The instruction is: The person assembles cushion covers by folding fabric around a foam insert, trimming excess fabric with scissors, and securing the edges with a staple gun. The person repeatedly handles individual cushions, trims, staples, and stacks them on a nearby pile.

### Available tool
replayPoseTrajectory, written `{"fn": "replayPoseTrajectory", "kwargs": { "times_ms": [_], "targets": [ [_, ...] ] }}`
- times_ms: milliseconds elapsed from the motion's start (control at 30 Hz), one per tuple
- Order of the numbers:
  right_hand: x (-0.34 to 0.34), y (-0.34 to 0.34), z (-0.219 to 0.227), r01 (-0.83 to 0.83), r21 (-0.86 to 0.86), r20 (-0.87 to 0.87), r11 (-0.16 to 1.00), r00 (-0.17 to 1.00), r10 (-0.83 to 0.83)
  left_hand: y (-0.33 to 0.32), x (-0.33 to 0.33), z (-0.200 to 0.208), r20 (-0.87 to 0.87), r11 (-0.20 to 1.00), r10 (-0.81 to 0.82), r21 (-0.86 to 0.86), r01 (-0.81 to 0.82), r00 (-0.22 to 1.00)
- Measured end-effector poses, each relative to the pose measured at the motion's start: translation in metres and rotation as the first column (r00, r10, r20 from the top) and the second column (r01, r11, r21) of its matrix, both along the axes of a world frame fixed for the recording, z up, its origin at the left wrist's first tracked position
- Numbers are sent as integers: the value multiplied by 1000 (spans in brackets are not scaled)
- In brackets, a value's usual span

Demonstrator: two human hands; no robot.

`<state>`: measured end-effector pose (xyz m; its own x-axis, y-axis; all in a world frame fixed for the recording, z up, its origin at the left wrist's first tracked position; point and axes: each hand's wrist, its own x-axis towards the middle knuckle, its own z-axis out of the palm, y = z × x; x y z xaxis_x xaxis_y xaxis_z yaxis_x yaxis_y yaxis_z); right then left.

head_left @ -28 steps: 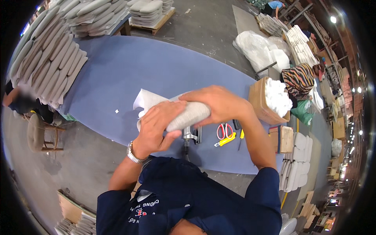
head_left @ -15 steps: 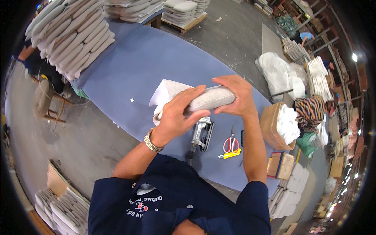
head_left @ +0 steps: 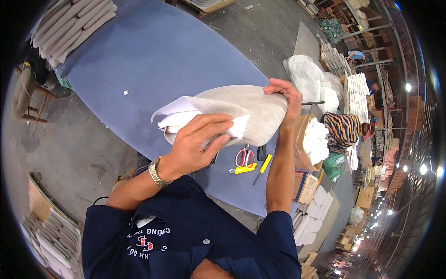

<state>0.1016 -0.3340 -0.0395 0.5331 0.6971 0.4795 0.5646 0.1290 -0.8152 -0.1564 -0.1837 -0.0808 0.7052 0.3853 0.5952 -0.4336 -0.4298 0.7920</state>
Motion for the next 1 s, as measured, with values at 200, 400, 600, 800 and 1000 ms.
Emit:
{"fn": "replayPoseTrajectory", "kwargs": {
  "times_ms": [200, 400, 600, 800, 1000],
  "targets": [
    [0, -3, -4, 7, 45, -66, 999, 998, -4, 5, 8, -1, 48, 996, -7, 87, 3, 999],
    [3, 6, -7, 48, 60, -201, 997, 979, -35, 3, 6, 8, -39, 972, -60, 226, 67, 997],
    [2, 30, -20, 43, 218, -393, 975, 918, 47, -7, 3, 4, -95, 952, -96, 281, 120, 991],
    [6, 44, -12, -63, 198, -354, 978, 926, 131, 10, 2, 10, -124, 944, -154, 274, 183, 980],
    [2, 84, -4, 0, 248, -457, 969, 882, 117, 39, 19, 25, -50, 913, -128, 385, 138, 990]
  ]
}}
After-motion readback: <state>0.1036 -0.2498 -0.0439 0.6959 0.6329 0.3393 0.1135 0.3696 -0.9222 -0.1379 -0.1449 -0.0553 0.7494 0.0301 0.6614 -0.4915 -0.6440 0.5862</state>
